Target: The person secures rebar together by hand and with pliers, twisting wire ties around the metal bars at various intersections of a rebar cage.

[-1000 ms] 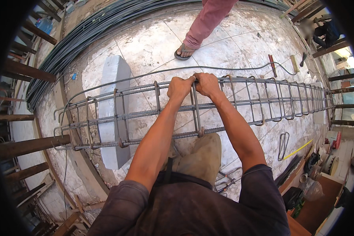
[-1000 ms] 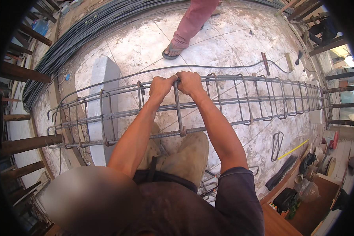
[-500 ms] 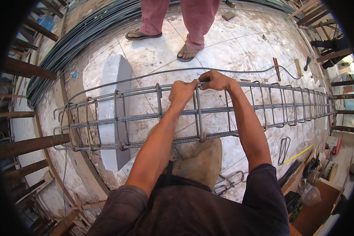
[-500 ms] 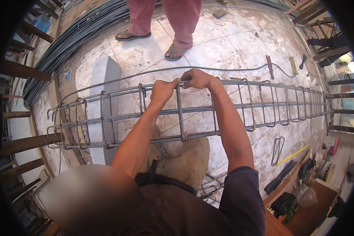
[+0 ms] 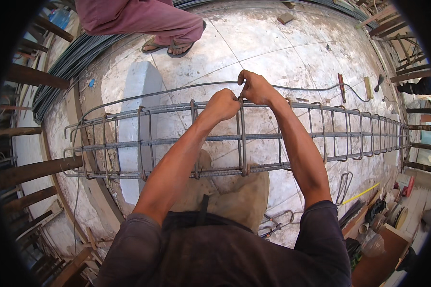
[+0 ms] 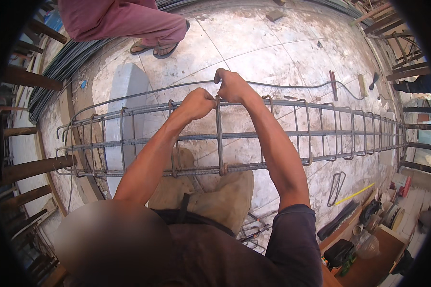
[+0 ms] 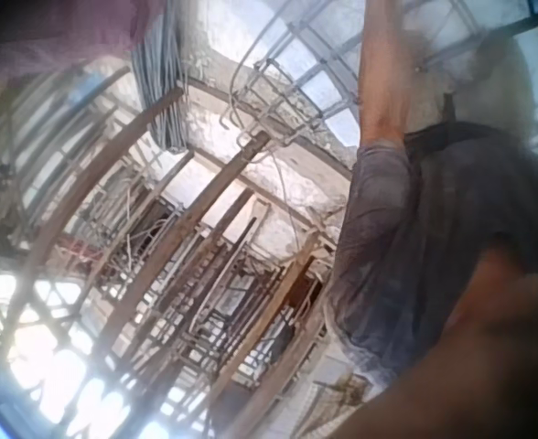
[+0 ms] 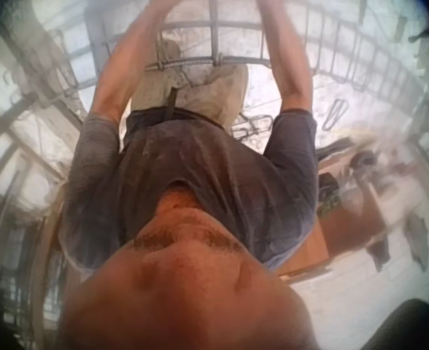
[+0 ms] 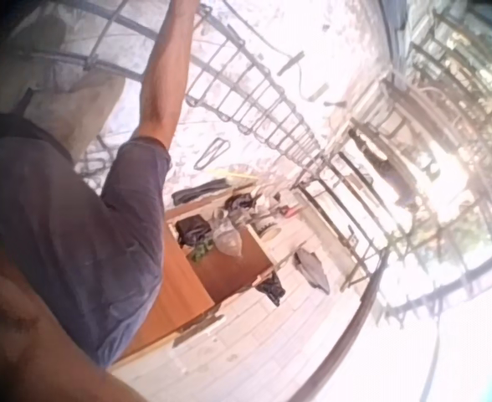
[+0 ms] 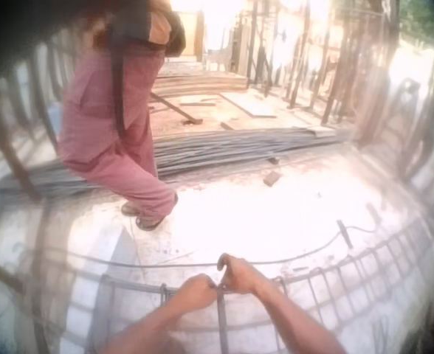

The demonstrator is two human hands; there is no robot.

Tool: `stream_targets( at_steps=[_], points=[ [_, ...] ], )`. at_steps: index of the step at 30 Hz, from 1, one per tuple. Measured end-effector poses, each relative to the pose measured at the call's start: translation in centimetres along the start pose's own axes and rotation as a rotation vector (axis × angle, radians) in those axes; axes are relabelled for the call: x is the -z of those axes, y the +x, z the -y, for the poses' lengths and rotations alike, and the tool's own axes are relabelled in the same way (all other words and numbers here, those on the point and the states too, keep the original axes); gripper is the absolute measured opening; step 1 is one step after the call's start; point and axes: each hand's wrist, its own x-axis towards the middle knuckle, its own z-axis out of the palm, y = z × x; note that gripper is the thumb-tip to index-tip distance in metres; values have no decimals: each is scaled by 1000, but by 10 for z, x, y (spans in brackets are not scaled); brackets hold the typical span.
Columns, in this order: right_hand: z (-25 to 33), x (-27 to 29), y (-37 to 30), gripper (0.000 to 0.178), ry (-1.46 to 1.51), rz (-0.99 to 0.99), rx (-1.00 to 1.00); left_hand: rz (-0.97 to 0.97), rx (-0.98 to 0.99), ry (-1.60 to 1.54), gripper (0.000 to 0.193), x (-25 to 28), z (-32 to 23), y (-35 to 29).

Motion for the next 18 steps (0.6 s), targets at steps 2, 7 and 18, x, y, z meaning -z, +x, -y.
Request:
stream_targets(
  at_steps=[2,7,18],
  points=[
    [13,3,-4,36,5,-14,-4,171,-81,170,36,15,-1,17],
    [26,23,-4,41,-22,116,-11,566,-202,531,27,52,-42,72],
    [15,20,45,25,57,390,-180,-77,-707,818,24,99,-77,70]
  ],
)
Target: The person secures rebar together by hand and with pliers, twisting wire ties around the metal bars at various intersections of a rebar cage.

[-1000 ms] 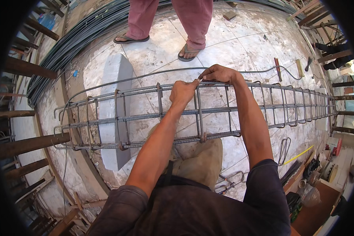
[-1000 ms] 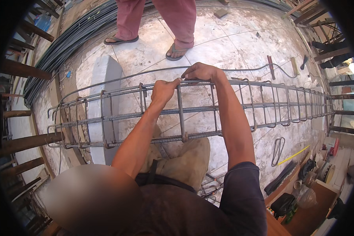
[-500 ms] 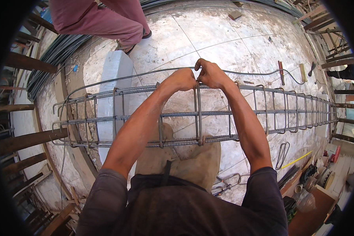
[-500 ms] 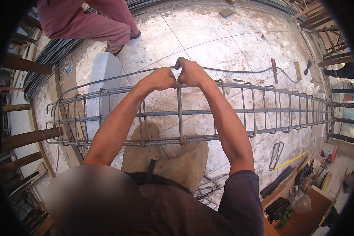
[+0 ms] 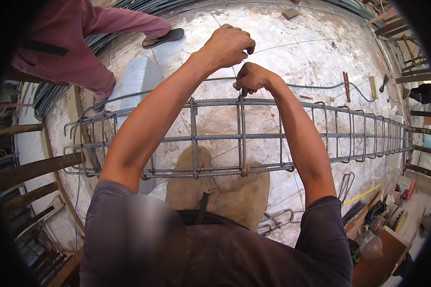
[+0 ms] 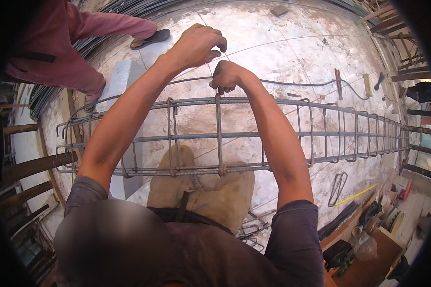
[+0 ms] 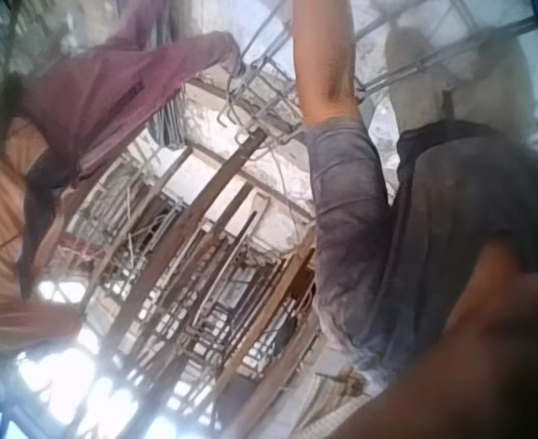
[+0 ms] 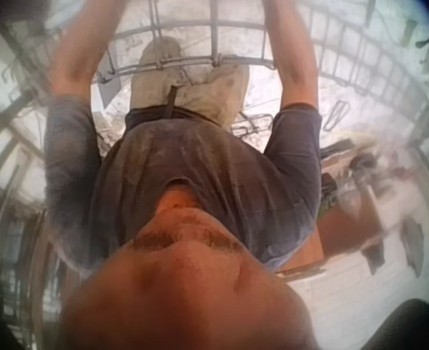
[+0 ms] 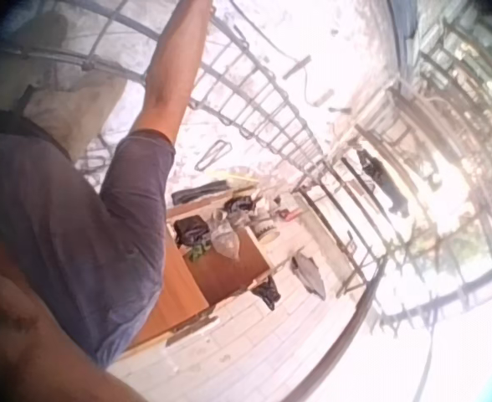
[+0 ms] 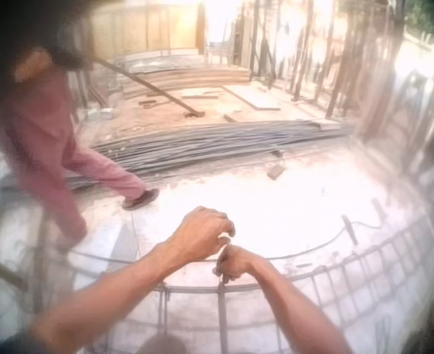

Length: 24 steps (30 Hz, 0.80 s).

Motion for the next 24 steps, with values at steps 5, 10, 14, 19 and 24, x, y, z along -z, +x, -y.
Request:
stream_targets(
  at_steps=[5,10,14,19,24],
  points=[
    [-18,1,-4,23,235,-43,-98,-98,406,-586,31,-25,-55,-57],
    [-28,-6,-12,19,464,-74,-164,-172,429,-733,46,-79,-61,-75],
    [-48,-9,-13,20,563,-96,-183,-165,461,-696,39,-95,-72,-67],
    [-53,-23,-20,18,654,-185,-103,-264,533,-741,29,-103,-76,-69],
    [-62,-48,-37,27,586,-470,67,-257,652,-912,28,-115,-67,-68]
  ],
)
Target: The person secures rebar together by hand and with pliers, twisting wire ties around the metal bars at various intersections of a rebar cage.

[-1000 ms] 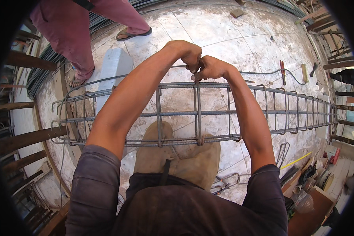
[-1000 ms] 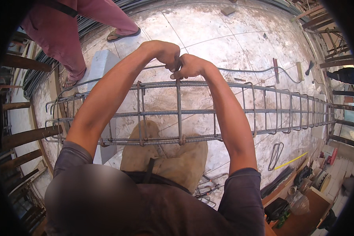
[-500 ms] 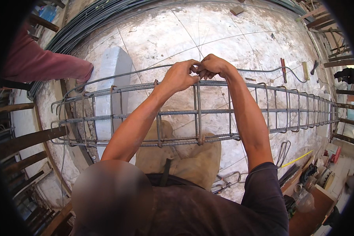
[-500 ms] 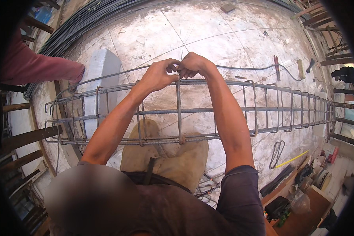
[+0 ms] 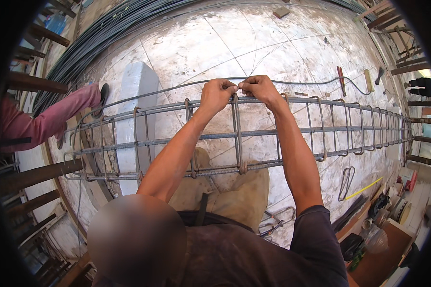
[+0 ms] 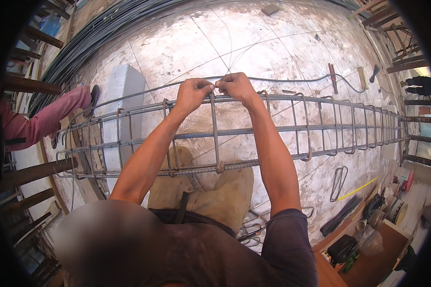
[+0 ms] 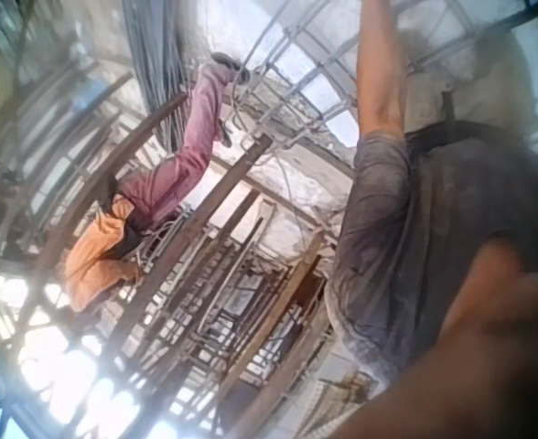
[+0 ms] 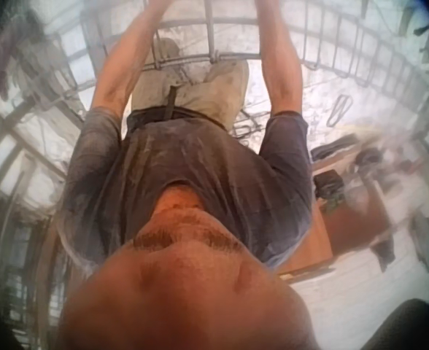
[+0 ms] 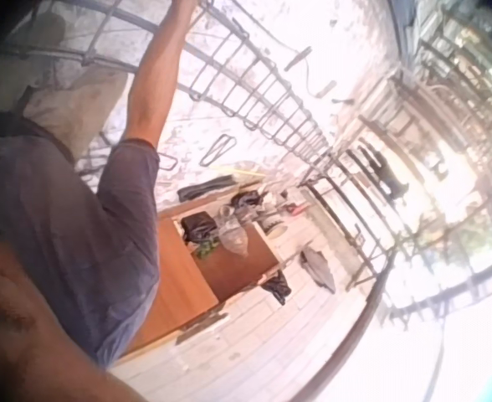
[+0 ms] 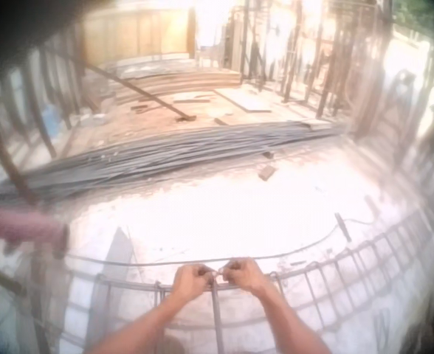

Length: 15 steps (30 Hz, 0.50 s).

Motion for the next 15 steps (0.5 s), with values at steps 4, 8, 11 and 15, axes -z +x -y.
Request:
stream_targets(
  at_steps=[4,8,11,15],
  points=[
    [12,-11,-19,34,-266,-131,65,164,135,-216,30,4,10,18],
    [56,-28,-33,36,-618,-137,134,330,304,-324,23,11,7,36],
    [77,-30,-18,34,-841,-46,163,315,312,-359,21,14,13,37],
    [102,4,-66,39,-666,8,109,279,152,-157,36,18,-6,12]
  ],
)
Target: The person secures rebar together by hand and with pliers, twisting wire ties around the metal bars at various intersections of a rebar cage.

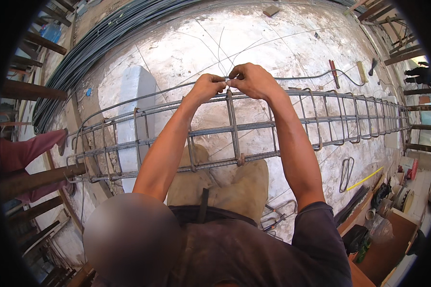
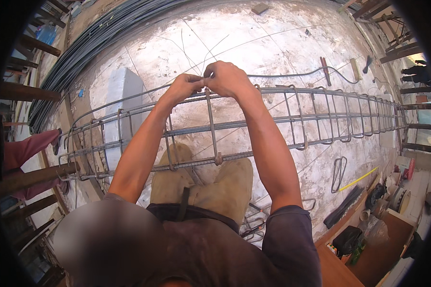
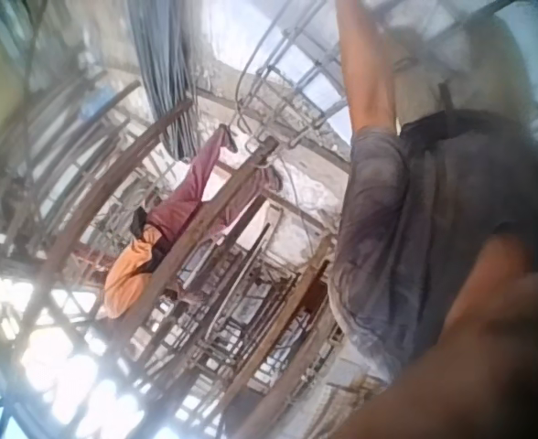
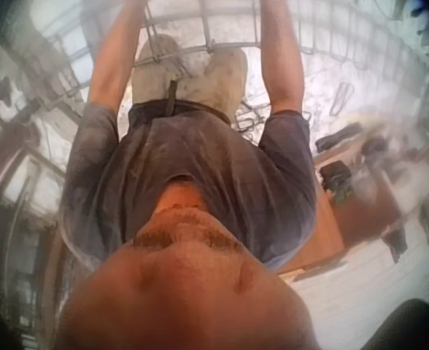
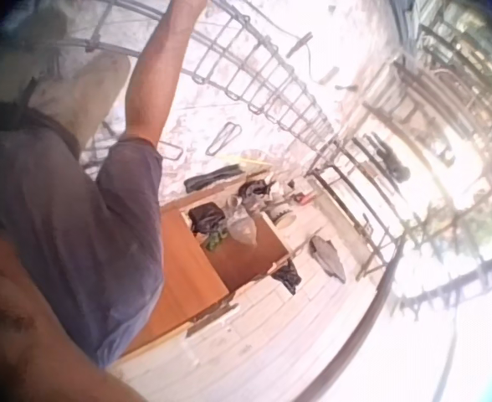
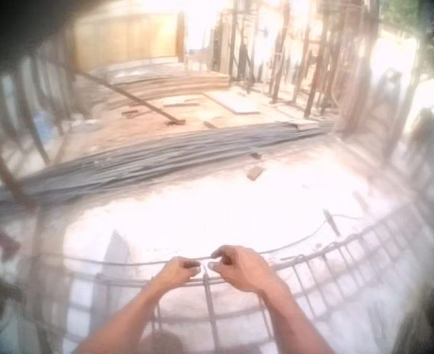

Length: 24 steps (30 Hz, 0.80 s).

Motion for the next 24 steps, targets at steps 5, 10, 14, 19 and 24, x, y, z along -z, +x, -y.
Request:
stream_targets(
  at_steps=[5,10,14,19,24],
  points=[
    [-48,4,-160,22,670,-789,-24,2,-110,212,47,7,7,-29],
    [-227,-189,-345,34,449,-834,-736,-281,-173,336,43,-7,9,-47],
    [-226,-348,-477,91,45,-299,-998,-509,-276,425,46,-15,9,-102],
    [-179,-377,-514,102,-57,-205,-898,-510,-293,381,43,-2,22,-166],
    [-198,-370,-527,76,-129,-233,-672,-515,-361,245,35,4,35,-212]
  ],
)
